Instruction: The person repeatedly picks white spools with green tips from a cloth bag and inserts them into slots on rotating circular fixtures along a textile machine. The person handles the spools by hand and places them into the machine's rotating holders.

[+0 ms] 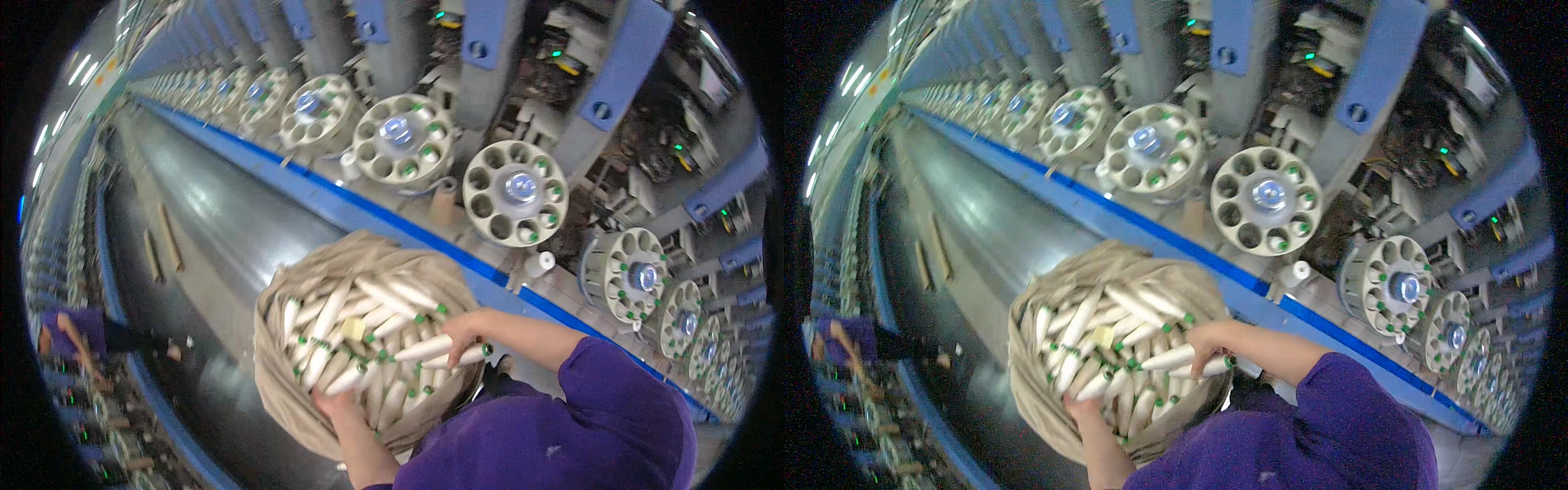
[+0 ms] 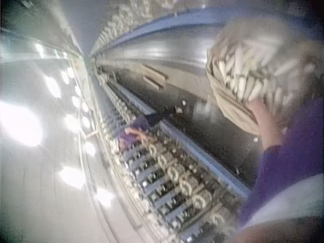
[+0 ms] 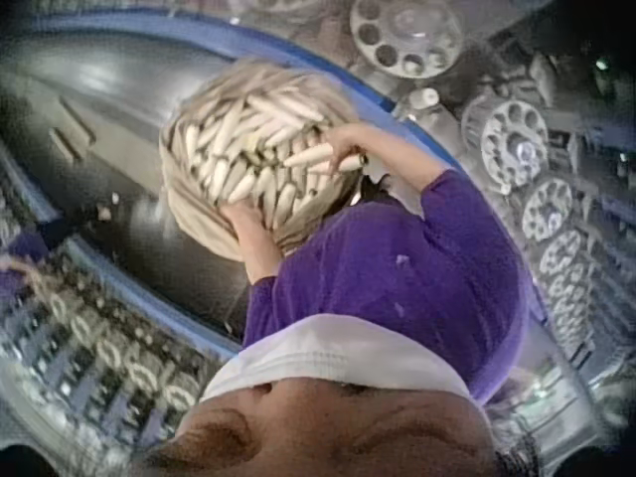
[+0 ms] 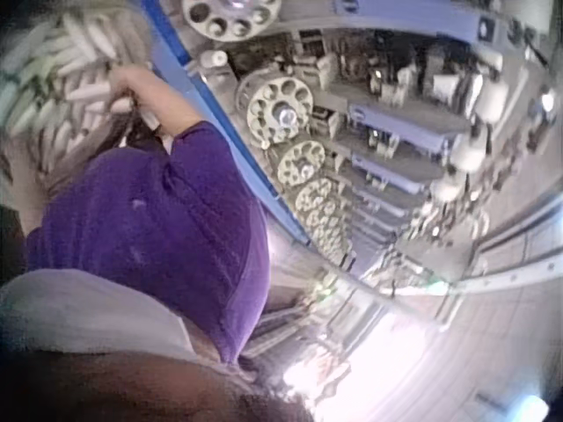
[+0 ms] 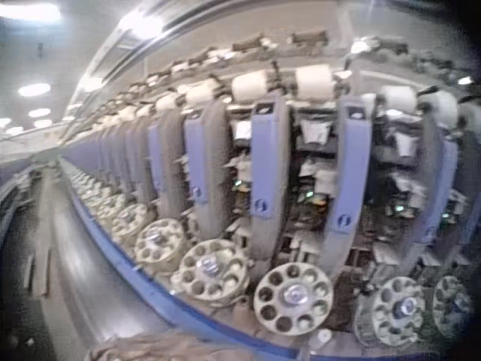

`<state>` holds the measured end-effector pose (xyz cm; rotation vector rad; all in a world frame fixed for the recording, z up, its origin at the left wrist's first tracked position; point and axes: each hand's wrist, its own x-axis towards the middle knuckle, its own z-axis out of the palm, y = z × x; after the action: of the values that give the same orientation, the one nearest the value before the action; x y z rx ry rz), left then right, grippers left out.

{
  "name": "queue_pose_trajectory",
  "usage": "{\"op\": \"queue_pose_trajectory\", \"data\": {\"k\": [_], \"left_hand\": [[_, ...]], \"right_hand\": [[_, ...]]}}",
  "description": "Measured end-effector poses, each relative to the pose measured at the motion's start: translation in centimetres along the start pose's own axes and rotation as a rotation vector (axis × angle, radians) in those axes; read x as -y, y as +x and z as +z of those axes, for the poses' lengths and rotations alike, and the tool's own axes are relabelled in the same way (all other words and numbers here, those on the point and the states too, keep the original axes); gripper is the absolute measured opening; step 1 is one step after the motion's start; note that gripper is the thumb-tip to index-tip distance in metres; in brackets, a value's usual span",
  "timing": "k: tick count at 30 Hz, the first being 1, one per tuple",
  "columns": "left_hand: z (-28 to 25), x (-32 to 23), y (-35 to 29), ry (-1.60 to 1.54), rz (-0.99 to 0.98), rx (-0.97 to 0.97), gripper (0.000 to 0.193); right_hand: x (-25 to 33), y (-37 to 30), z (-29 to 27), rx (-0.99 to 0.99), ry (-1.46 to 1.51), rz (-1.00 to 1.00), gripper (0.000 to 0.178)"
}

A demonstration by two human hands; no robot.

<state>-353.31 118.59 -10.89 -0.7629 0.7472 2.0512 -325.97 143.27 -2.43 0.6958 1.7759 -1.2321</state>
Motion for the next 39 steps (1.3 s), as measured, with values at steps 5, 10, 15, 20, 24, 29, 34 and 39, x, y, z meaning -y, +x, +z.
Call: {"op": "queue_pose_trajectory", "data": {"k": [5, 10, 15, 20, 24, 29, 34, 39], "left_hand": [[0.8, -0.5, -0.5, 0.126, 0.109, -0.228, 0.05], [3.4, 0.1, -2.8, 0.284, 0.117, 0.078, 0.048], [9.3, 5.5, -7.4, 0.513, -0.401, 0.382, 0.044], [17.2, 9.7, -9.5, 0.669, -0.459, 0.885, 0.034], [22.1, 8.1, -7.2, 0.446, -0.357, 0.926, 0.034], [24.4, 9.1, -4.0, 0.57, -0.431, 0.921, 0.036], [25.8, 16.3, -3.8, 0.654, -0.475, 1.059, 0.04], [29.1, 19.5, -3.2, 0.758, -0.302, 1.07, 0.042]], "right_hand": [[-5.8, -4.2, 1.7, -0.07, 0.6, -0.091, 0.076], [-4.9, -7.8, 3.1, -0.309, 1.061, -0.22, 0.083], [1.3, -9.4, 3.4, -0.469, 1.267, -0.41, 0.085], [4.4, -9.7, 3.8, -0.518, 1.153, -0.538, 0.071], [1.8, -11.0, 3.3, -0.462, 1.326, -0.525, 0.056], [-2.5, -11.6, 0.5, -0.19, 1.526, -0.916, 0.068], [-4.4, -10.6, -4.5, -0.318, 1.208, -0.599, 0.059], [-5.5, -10.4, -8.7, -0.702, 0.808, -0.869, 0.045]]}}
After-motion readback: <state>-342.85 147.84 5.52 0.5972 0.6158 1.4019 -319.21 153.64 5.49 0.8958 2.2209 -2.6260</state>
